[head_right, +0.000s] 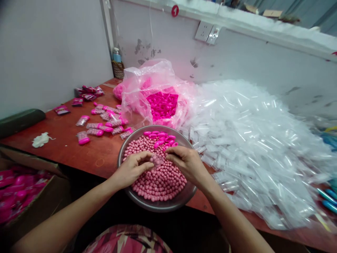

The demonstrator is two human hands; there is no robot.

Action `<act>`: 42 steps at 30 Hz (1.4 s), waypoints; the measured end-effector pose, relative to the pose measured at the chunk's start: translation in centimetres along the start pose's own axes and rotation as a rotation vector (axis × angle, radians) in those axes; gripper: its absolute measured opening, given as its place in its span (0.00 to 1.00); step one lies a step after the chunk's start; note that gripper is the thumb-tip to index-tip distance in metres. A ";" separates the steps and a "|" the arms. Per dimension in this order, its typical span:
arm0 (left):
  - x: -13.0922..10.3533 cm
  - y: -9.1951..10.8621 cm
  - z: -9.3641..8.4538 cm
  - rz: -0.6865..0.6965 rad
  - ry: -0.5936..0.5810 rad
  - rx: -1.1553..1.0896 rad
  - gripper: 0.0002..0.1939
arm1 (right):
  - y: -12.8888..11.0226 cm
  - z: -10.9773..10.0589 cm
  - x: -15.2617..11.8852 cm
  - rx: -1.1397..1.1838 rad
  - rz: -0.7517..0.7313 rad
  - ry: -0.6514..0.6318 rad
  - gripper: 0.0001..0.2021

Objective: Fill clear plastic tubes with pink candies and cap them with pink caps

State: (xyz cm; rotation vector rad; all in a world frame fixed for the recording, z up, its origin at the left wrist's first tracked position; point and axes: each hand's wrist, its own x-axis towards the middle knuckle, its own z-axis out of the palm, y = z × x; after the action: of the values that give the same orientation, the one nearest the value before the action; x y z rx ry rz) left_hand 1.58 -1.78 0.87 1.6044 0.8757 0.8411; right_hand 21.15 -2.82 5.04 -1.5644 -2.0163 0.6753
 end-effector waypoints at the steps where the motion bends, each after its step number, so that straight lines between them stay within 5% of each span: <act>1: 0.0 0.1 0.0 0.007 0.003 0.020 0.06 | -0.5 -0.2 0.1 0.059 -0.013 0.048 0.11; 12: -0.2 -0.5 0.1 0.028 0.030 -0.030 0.13 | -1.1 0.0 0.3 0.333 -0.017 0.109 0.12; 18: -0.2 -0.3 0.1 0.045 0.019 -0.058 0.13 | -2.3 -0.1 0.6 0.110 -0.146 0.121 0.10; 22: -0.4 -0.1 0.0 0.039 0.131 -0.130 0.11 | -0.4 -1.4 0.8 0.164 -0.027 0.265 0.11; 25: -0.5 0.1 0.1 0.043 0.186 -0.162 0.10 | 2.2 -1.8 1.2 0.006 -0.007 0.204 0.10; 28: -0.6 0.2 0.1 0.025 0.098 -0.136 0.09 | 4.2 -1.1 1.9 -0.288 -0.109 -0.007 0.09; 32: -0.5 0.1 0.0 -0.026 0.123 -0.233 0.11 | 5.2 0.5 3.3 -0.729 -0.248 -0.158 0.10; 38: -0.3 0.1 -0.1 -0.108 0.115 -0.408 0.13 | 6.7 1.3 4.5 -0.811 -0.274 -0.145 0.07; 42: -0.1 0.1 0.0 -0.121 0.075 -0.480 0.13 | 6.7 0.6 3.7 -0.732 -0.187 -0.024 0.07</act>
State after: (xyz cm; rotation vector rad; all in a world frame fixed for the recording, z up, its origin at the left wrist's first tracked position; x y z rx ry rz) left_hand 1.52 -1.86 0.95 1.0988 0.7448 0.9463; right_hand 24.85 2.24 0.55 -1.6906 -2.5489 -0.1528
